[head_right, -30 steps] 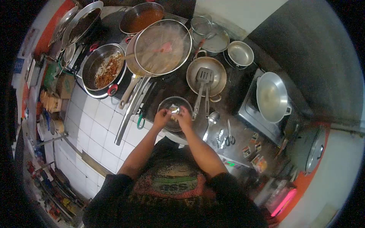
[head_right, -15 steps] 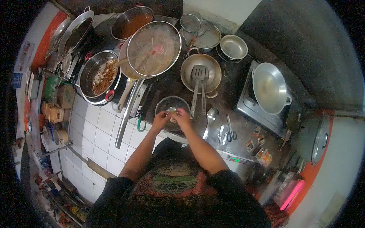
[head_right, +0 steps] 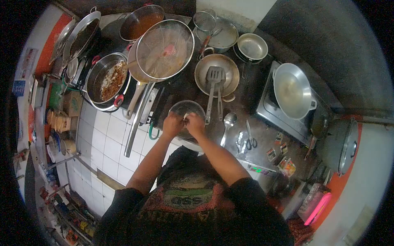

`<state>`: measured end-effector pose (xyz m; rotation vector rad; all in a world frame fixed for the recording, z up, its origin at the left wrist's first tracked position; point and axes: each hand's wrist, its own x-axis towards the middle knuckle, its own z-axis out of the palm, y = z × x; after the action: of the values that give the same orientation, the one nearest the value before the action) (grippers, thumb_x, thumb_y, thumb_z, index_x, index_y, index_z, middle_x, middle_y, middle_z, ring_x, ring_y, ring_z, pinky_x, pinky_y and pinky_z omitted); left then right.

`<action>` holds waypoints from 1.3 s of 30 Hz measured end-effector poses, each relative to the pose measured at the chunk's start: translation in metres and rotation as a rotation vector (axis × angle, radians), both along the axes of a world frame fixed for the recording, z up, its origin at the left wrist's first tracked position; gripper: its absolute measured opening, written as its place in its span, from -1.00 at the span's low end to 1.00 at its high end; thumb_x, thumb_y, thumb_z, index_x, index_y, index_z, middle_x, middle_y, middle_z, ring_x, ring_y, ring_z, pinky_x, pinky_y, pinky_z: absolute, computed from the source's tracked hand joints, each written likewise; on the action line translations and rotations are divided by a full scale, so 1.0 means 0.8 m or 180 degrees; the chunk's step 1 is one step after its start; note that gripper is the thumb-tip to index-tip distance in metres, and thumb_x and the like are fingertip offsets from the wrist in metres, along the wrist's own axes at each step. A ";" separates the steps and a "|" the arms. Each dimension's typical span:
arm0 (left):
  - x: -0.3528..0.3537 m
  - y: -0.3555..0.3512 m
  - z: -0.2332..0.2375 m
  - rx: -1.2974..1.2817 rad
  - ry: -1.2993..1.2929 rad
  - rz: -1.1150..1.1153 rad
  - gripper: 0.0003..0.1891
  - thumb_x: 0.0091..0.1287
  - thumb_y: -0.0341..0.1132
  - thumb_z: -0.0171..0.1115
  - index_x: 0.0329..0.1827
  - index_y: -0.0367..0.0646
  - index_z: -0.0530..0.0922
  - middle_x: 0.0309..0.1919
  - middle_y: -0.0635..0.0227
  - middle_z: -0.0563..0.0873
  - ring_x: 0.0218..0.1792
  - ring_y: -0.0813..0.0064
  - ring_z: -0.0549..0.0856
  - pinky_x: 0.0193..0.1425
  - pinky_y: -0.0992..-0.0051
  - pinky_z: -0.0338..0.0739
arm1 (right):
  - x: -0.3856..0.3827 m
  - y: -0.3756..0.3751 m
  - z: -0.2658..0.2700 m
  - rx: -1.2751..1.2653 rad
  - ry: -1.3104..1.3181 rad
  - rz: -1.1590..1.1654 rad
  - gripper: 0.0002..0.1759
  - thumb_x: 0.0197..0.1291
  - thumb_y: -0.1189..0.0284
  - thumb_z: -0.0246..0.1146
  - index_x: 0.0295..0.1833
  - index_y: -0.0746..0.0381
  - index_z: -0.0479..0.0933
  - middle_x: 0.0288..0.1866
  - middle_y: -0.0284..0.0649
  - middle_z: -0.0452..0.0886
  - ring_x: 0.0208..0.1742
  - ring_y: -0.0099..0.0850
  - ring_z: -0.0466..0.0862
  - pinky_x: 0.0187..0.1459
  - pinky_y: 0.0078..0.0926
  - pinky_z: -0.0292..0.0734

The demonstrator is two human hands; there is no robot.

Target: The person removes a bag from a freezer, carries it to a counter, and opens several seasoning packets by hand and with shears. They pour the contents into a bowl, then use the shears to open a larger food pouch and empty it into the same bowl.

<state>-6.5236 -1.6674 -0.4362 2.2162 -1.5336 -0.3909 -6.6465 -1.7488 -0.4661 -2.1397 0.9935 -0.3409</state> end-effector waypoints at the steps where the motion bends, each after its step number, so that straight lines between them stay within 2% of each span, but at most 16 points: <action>1: 0.000 -0.003 0.003 -0.0039 -0.0009 -0.0043 -0.92 0.06 -0.35 0.27 -0.50 -0.14 0.66 -0.46 0.17 0.70 -0.25 0.12 0.66 -0.04 0.24 0.56 | 0.002 -0.004 -0.008 0.0048 0.0036 -0.0100 -0.81 -0.08 0.57 0.28 -0.27 0.17 0.68 -0.18 -0.22 0.63 -0.13 -0.15 0.63 -0.11 -0.24 0.53; 2: 0.000 -0.004 0.006 -0.0077 -0.0017 -0.0086 -0.92 0.06 -0.35 0.27 -0.50 -0.14 0.66 -0.46 0.18 0.70 -0.25 0.11 0.66 -0.04 0.24 0.56 | 0.003 -0.005 -0.016 0.0098 0.0073 -0.0199 -0.80 -0.09 0.58 0.29 -0.28 0.17 0.68 -0.19 -0.22 0.63 -0.13 -0.14 0.63 -0.11 -0.22 0.53; 5: 0.004 -0.004 -0.013 -0.0073 -0.0154 -0.0191 -0.89 0.08 -0.30 0.31 -0.44 -0.14 0.69 -0.42 0.15 0.71 -0.21 0.11 0.65 -0.19 0.18 0.61 | 0.002 0.000 0.012 -0.0257 0.0538 0.0337 -0.83 -0.04 0.53 0.32 -0.25 0.17 0.69 -0.25 -0.14 0.64 -0.17 -0.11 0.65 -0.03 -0.18 0.53; 8: 0.001 -0.001 -0.047 0.0129 -0.0307 -0.0258 -0.88 0.07 -0.31 0.30 -0.43 -0.16 0.69 -0.40 0.17 0.72 -0.18 0.13 0.65 -0.16 0.20 0.61 | 0.000 -0.006 -0.006 0.0157 0.0260 -0.0055 -0.82 -0.04 0.55 0.31 -0.26 0.18 0.69 -0.22 -0.14 0.63 -0.15 -0.12 0.64 -0.04 -0.18 0.54; 11: -0.001 0.000 -0.032 -0.0047 -0.0086 -0.0171 -0.90 0.05 -0.33 0.30 -0.42 -0.14 0.69 -0.39 0.21 0.72 -0.16 0.15 0.65 -0.17 0.22 0.62 | 0.002 0.006 0.004 -0.0040 0.0320 -0.0003 -0.83 -0.05 0.55 0.32 -0.27 0.18 0.69 -0.20 -0.13 0.62 -0.12 -0.12 0.64 -0.05 -0.18 0.55; 14: 0.001 -0.001 -0.033 0.0199 -0.0367 -0.0346 -0.91 0.03 -0.34 0.30 -0.42 -0.11 0.69 -0.40 0.23 0.73 -0.16 0.18 0.66 -0.17 0.23 0.62 | 0.000 -0.007 0.002 0.0158 0.0505 0.0133 -0.79 -0.05 0.52 0.34 -0.21 0.17 0.68 -0.18 -0.13 0.60 -0.08 -0.11 0.63 -0.04 -0.18 0.55; 17: 0.001 0.001 -0.020 -0.0011 -0.0372 -0.0531 -0.91 0.05 -0.37 0.27 -0.41 -0.15 0.68 -0.41 0.27 0.71 -0.11 0.24 0.65 -0.14 0.32 0.63 | 0.004 -0.011 0.013 -0.0027 0.0733 0.0491 -0.75 -0.04 0.48 0.36 -0.16 0.16 0.66 -0.20 -0.15 0.60 -0.06 -0.09 0.62 -0.03 -0.17 0.55; 23: -0.002 -0.002 -0.029 0.0122 -0.0393 -0.0523 -0.93 0.02 -0.38 0.28 -0.43 -0.13 0.65 -0.41 0.28 0.71 -0.15 0.23 0.64 -0.14 0.29 0.61 | 0.008 -0.008 0.007 0.0017 0.0949 0.0453 -0.77 0.00 0.47 0.34 -0.15 0.17 0.64 -0.12 -0.14 0.63 -0.04 -0.08 0.64 -0.03 -0.13 0.58; 26: 0.002 -0.001 -0.030 0.0017 -0.0370 -0.0552 -0.93 0.00 -0.37 0.28 -0.45 -0.13 0.64 -0.41 0.26 0.71 -0.14 0.22 0.65 -0.13 0.27 0.61 | 0.004 -0.005 -0.011 -0.0018 0.0896 0.0520 -0.77 0.02 0.46 0.34 -0.13 0.18 0.63 -0.09 -0.11 0.63 -0.01 -0.07 0.64 -0.02 -0.11 0.59; 29: 0.002 0.000 -0.021 0.0033 -0.0389 -0.0533 -0.93 0.00 -0.37 0.28 -0.46 -0.13 0.64 -0.41 0.24 0.70 -0.15 0.20 0.65 -0.11 0.27 0.61 | 0.005 -0.006 -0.003 0.0176 0.0914 0.0615 -0.75 0.02 0.46 0.35 -0.12 0.19 0.63 -0.10 -0.08 0.62 0.00 -0.06 0.63 -0.01 -0.11 0.58; 32: 0.003 -0.002 -0.048 0.0003 -0.0147 -0.0660 -0.93 0.01 -0.38 0.27 -0.44 -0.13 0.65 -0.42 0.19 0.70 -0.14 0.16 0.66 -0.09 0.24 0.60 | 0.005 -0.005 -0.002 0.0242 0.0847 0.0423 -0.75 0.00 0.48 0.34 -0.13 0.21 0.62 -0.09 -0.09 0.62 -0.01 -0.06 0.63 -0.01 -0.14 0.59; 35: -0.001 0.000 -0.023 0.0183 -0.0425 -0.0222 -0.90 0.02 -0.36 0.27 -0.40 -0.14 0.66 -0.39 0.13 0.72 -0.11 0.10 0.67 -0.06 0.20 0.59 | 0.001 -0.007 -0.014 0.0304 0.0429 0.0155 -0.78 0.00 0.51 0.32 -0.17 0.20 0.63 -0.13 -0.11 0.63 -0.06 -0.08 0.64 -0.03 -0.15 0.58; 38: 0.004 0.002 -0.023 0.0700 0.0334 0.0006 -0.86 0.10 -0.33 0.24 -0.35 -0.17 0.68 -0.35 0.05 0.71 -0.13 0.04 0.66 -0.08 0.12 0.61 | -0.002 -0.018 -0.020 0.0415 0.0404 0.0172 -0.82 0.00 0.49 0.32 -0.21 0.19 0.64 -0.19 -0.12 0.63 -0.11 -0.08 0.64 -0.06 -0.15 0.56; 39: 0.004 0.002 -0.023 0.0623 0.0463 0.0061 -0.85 0.11 -0.32 0.24 -0.34 -0.18 0.69 -0.34 0.05 0.71 -0.13 0.03 0.66 -0.07 0.12 0.60 | -0.003 -0.018 -0.019 0.0418 0.0365 0.0130 -0.83 0.01 0.46 0.32 -0.22 0.18 0.65 -0.20 -0.14 0.63 -0.14 -0.10 0.65 -0.10 -0.17 0.55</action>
<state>-6.5202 -1.6656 -0.4544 2.2889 -1.4504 -0.7074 -6.6490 -1.7631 -0.4811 -2.0756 1.0065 -0.1307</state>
